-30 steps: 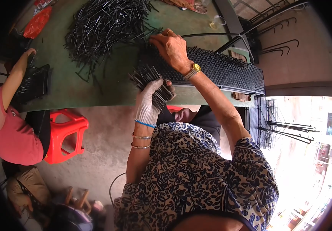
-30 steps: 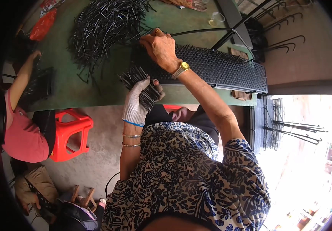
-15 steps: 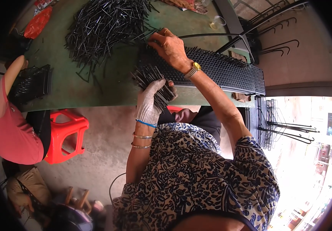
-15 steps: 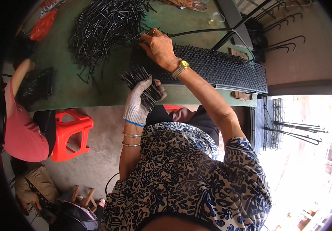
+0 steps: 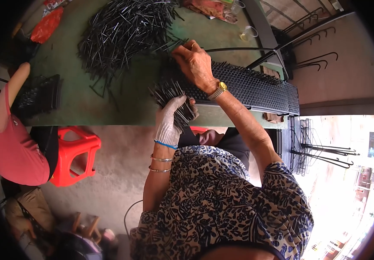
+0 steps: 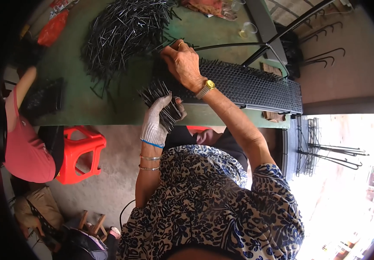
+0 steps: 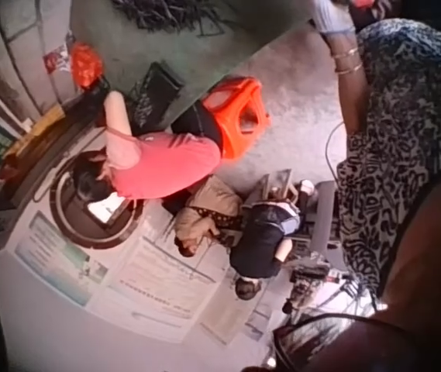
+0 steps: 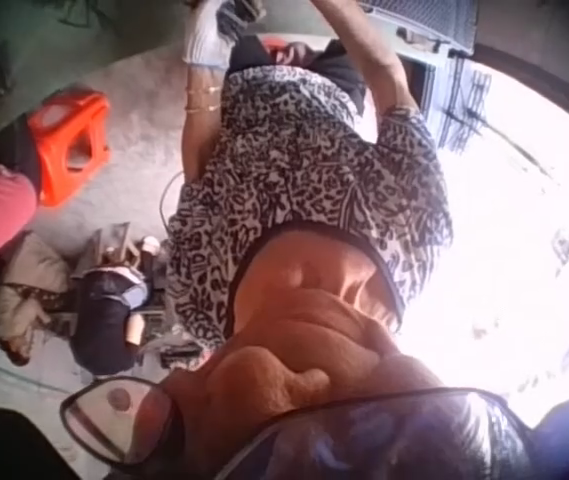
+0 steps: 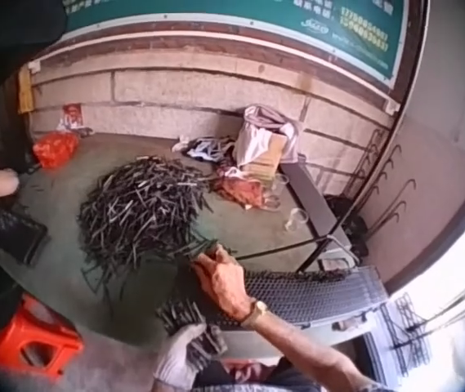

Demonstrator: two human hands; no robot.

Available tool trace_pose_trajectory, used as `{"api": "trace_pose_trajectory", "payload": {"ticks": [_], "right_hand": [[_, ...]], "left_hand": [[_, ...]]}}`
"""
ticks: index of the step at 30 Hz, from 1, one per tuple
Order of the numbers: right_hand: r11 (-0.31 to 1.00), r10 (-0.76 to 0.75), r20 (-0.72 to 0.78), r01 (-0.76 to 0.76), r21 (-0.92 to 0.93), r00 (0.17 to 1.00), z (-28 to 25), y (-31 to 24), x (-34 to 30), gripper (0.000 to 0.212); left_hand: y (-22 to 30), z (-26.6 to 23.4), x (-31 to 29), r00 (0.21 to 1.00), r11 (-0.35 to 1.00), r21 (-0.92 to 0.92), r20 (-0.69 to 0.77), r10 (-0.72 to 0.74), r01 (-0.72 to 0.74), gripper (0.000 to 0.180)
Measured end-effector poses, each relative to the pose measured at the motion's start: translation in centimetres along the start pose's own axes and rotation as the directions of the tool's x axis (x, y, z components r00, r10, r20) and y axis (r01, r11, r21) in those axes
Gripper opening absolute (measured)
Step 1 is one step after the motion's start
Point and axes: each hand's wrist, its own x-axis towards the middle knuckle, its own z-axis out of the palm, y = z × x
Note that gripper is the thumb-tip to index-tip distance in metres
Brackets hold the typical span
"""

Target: Assembling metal grates by manually inserting metal pegs into pre-drilled holes in a metal frame.

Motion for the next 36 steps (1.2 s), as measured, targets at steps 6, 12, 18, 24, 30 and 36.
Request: {"api": "trace_pose_trajectory", "payload": {"ticks": [6, 12, 18, 24, 30, 36], "right_hand": [[0.987, -0.089, 0.037, 0.093, -0.131, 0.995, -1.7, -0.1, 0.3, 0.018], [0.788, 0.111, 0.616, -0.447, 0.424, 0.78, -7.3, -3.1, -0.8, 0.029], [0.671, 0.122, 0.744, -0.607, 0.426, 0.657, -8.2, -2.0, -1.3, 0.018], [0.694, 0.206, 0.657, -0.582, 0.425, 0.725, -8.5, -2.5, -1.4, 0.014], [0.794, 0.296, 0.461, -0.484, 0.367, 0.836, -8.1, -2.1, -1.0, 0.012], [0.902, 0.336, 0.078, -0.344, 0.262, 0.939, -6.0, 0.1, 0.5, 0.015]], "left_hand": [[-0.1, 0.2, 0.6, 1.0, 1.0, -0.005, -0.006, -0.006, 0.006, 0.015], [-0.1, 0.1, 0.6, 0.997, 0.999, 0.004, -0.07, 0.039, -0.039, 0.013], [-0.2, 1.3, 0.5, 0.994, 0.994, 0.051, -0.038, 0.102, -0.1, 0.016], [0.0, 0.5, 1.1, 0.999, 0.996, 0.086, -0.044, 0.028, -0.024, 0.02], [0.7, 1.6, 0.9, 0.998, 0.997, -0.029, 0.006, -0.066, 0.066, 0.02], [-0.1, 0.8, 1.3, 0.989, 0.978, -0.163, 0.087, -0.116, 0.129, 0.015]]}}
